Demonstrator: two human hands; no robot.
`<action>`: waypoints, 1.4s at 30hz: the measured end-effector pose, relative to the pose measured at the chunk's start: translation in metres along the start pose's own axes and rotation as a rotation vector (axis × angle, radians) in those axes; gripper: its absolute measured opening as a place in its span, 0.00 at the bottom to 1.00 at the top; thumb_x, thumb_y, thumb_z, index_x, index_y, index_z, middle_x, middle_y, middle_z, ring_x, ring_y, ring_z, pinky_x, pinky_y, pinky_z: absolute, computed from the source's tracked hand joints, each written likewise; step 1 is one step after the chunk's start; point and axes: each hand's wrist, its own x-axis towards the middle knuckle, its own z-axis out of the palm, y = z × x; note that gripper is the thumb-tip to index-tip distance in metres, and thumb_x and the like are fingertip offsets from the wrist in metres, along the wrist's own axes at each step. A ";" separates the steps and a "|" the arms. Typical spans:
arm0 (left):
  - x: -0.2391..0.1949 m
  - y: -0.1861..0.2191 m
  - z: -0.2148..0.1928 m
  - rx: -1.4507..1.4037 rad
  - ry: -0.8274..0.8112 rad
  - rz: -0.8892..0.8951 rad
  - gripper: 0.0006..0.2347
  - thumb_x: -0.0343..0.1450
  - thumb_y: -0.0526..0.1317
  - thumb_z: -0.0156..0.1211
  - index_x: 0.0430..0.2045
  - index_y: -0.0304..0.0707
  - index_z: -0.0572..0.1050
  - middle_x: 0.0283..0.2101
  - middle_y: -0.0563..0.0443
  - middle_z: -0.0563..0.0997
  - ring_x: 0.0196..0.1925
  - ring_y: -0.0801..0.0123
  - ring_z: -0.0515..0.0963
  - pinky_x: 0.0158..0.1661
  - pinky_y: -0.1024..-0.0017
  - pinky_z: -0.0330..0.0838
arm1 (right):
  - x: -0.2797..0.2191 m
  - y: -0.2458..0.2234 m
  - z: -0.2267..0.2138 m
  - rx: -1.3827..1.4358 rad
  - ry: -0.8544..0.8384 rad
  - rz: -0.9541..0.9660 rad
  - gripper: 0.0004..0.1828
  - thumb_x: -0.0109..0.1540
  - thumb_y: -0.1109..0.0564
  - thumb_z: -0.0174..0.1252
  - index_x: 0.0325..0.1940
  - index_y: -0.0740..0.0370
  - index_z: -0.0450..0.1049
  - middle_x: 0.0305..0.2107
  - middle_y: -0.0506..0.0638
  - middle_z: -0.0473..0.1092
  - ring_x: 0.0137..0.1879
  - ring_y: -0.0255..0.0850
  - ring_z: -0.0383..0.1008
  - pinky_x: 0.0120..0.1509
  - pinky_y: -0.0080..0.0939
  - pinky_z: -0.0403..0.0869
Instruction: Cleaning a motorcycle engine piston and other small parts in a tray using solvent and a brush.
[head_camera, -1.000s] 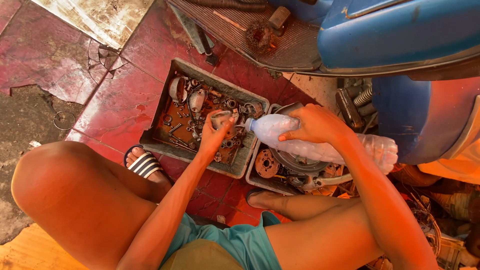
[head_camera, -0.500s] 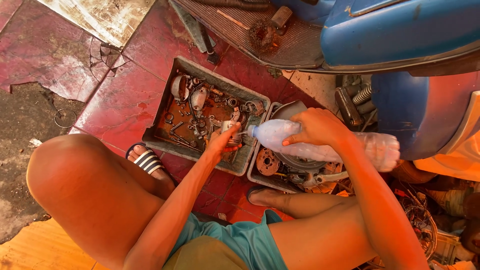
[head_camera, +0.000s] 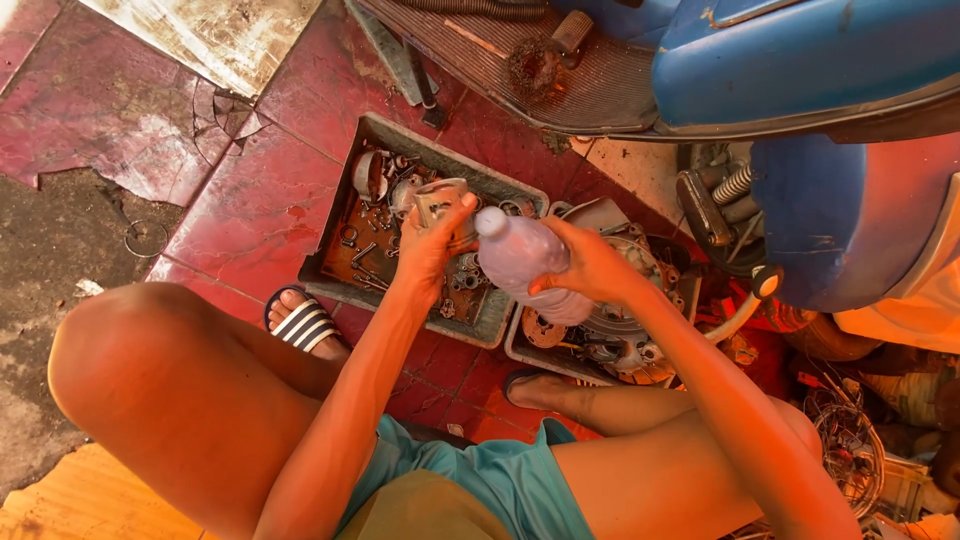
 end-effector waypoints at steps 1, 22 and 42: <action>0.001 -0.001 0.001 0.000 -0.005 0.001 0.34 0.56 0.46 0.84 0.52 0.27 0.71 0.41 0.36 0.79 0.38 0.56 0.83 0.35 0.58 0.85 | -0.002 0.000 -0.003 -0.002 0.004 0.000 0.45 0.44 0.45 0.83 0.62 0.52 0.72 0.45 0.56 0.79 0.57 0.56 0.78 0.61 0.57 0.72; 0.043 0.020 -0.064 -0.038 0.450 0.159 0.25 0.57 0.44 0.83 0.44 0.41 0.76 0.42 0.40 0.78 0.34 0.55 0.82 0.29 0.62 0.83 | 0.090 -0.081 0.057 0.300 0.408 -0.353 0.30 0.51 0.61 0.81 0.53 0.57 0.74 0.35 0.52 0.80 0.45 0.40 0.82 0.52 0.44 0.79; 0.091 0.006 -0.142 -0.429 0.901 0.460 0.23 0.60 0.39 0.82 0.44 0.40 0.74 0.40 0.50 0.77 0.42 0.68 0.79 0.39 0.68 0.79 | 0.258 -0.084 0.264 0.652 0.332 -0.252 0.42 0.53 0.54 0.81 0.67 0.57 0.68 0.57 0.58 0.73 0.69 0.48 0.69 0.73 0.60 0.66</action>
